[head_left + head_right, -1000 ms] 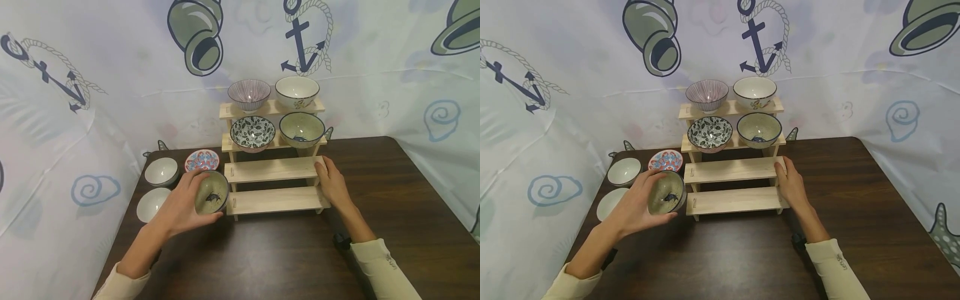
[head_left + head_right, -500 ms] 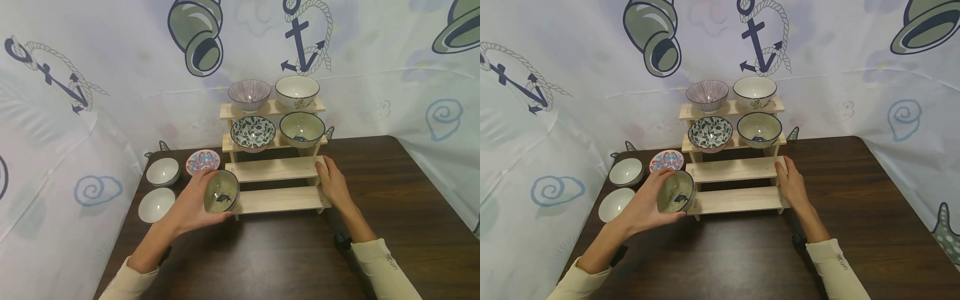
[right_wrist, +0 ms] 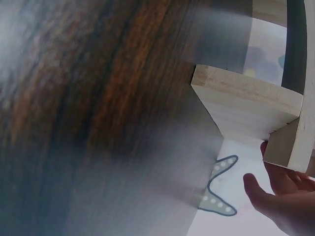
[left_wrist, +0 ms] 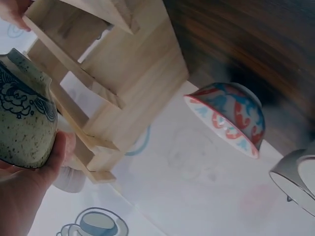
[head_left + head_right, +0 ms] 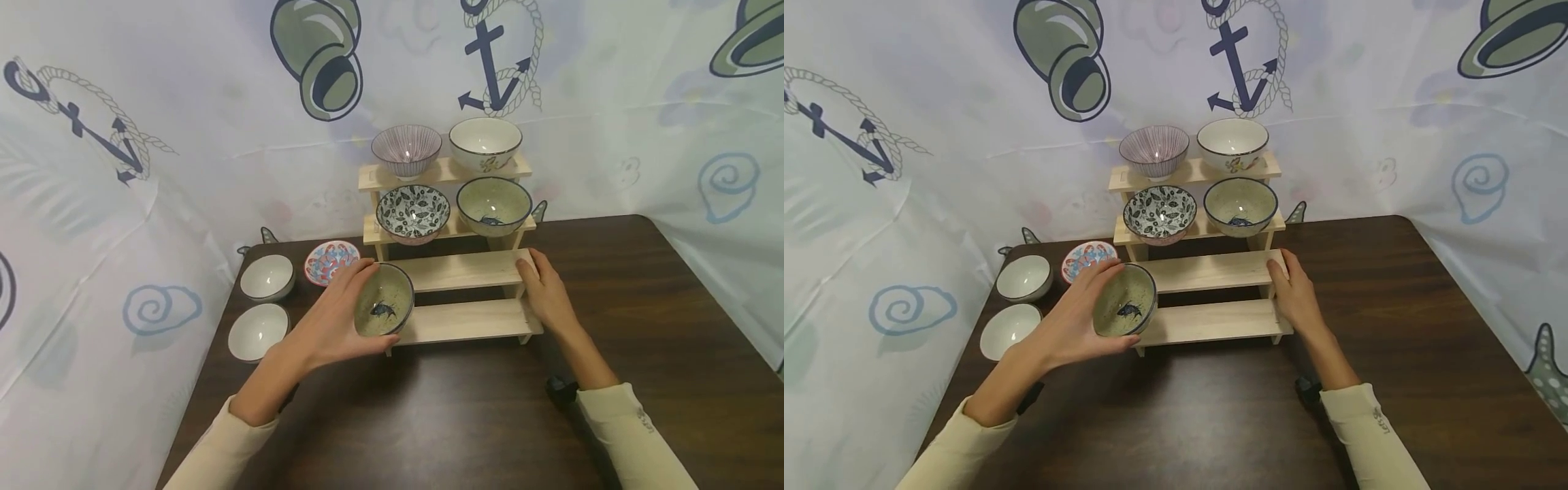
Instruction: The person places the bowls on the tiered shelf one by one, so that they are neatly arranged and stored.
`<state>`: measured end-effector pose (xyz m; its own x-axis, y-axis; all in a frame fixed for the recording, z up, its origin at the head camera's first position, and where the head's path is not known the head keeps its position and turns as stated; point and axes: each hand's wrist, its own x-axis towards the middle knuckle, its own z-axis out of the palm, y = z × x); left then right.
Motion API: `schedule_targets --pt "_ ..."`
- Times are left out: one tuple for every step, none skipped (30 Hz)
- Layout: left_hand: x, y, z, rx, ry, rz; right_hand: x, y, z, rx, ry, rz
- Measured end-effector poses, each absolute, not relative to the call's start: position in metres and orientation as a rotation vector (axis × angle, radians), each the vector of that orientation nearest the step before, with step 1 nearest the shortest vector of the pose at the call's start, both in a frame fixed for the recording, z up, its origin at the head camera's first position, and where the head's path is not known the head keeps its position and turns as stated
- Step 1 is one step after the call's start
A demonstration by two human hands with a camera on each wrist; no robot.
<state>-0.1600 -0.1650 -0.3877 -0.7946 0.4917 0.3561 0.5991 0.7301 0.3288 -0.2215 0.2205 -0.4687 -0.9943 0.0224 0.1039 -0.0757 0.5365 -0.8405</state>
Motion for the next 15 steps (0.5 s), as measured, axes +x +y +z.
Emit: schedule_targets --pt "-0.161 -0.164 -0.387 -0.873 -2.683 -0.638 -0.222 0.221 -0.468 0.052 -2.662 1.466" --pt "-0.161 -0.162 -0.386 -0.883 -2.676 -0.639 -0.222 0.221 -0.468 0.055 -2.661 1.466" --pt "-0.162 -0.16 -0.385 -0.889 -2.67 -0.64 -0.222 0.221 -0.468 0.058 -2.659 1.467" --pt "-0.162 -0.159 -0.384 -0.898 -2.663 -0.643 -0.222 0.221 -0.468 0.062 -2.657 1.468" --pt "-0.162 -0.158 -0.383 -0.905 -2.66 -0.645 -0.222 0.221 -0.468 0.066 -2.655 1.469" --pt "-0.163 -0.156 -0.382 -0.91 -2.658 -0.645 -0.222 0.222 -0.469 0.069 -2.652 1.471" --pt "-0.163 -0.155 -0.381 -0.917 -2.653 -0.646 -0.222 0.221 -0.469 0.071 -2.649 1.473" --pt "-0.163 -0.153 -0.38 -0.926 -2.648 -0.646 -0.222 0.222 -0.469 0.074 -2.646 1.475" --pt "-0.164 -0.152 -0.38 -0.933 -2.645 -0.642 -0.222 0.222 -0.469 0.075 -2.643 1.481" --pt "-0.164 -0.15 -0.379 -0.942 -2.64 -0.639 -0.222 0.222 -0.47 0.078 -2.64 1.487" --pt "-0.164 -0.149 -0.379 -0.95 -2.636 -0.633 -0.222 0.222 -0.47 0.081 -2.638 1.492" --pt "-0.165 -0.148 -0.378 -0.958 -2.63 -0.628 -0.222 0.222 -0.47 0.082 -2.636 1.497" --pt "-0.165 -0.146 -0.377 -0.967 -2.624 -0.622 -0.222 0.222 -0.47 0.085 -2.634 1.503" --pt "-0.166 -0.145 -0.377 -0.971 -2.623 -0.613 -0.222 0.222 -0.47 0.086 -2.633 1.507" --pt "-0.166 -0.143 -0.376 -0.977 -2.619 -0.602 -0.222 0.222 -0.47 0.088 -2.631 1.51"
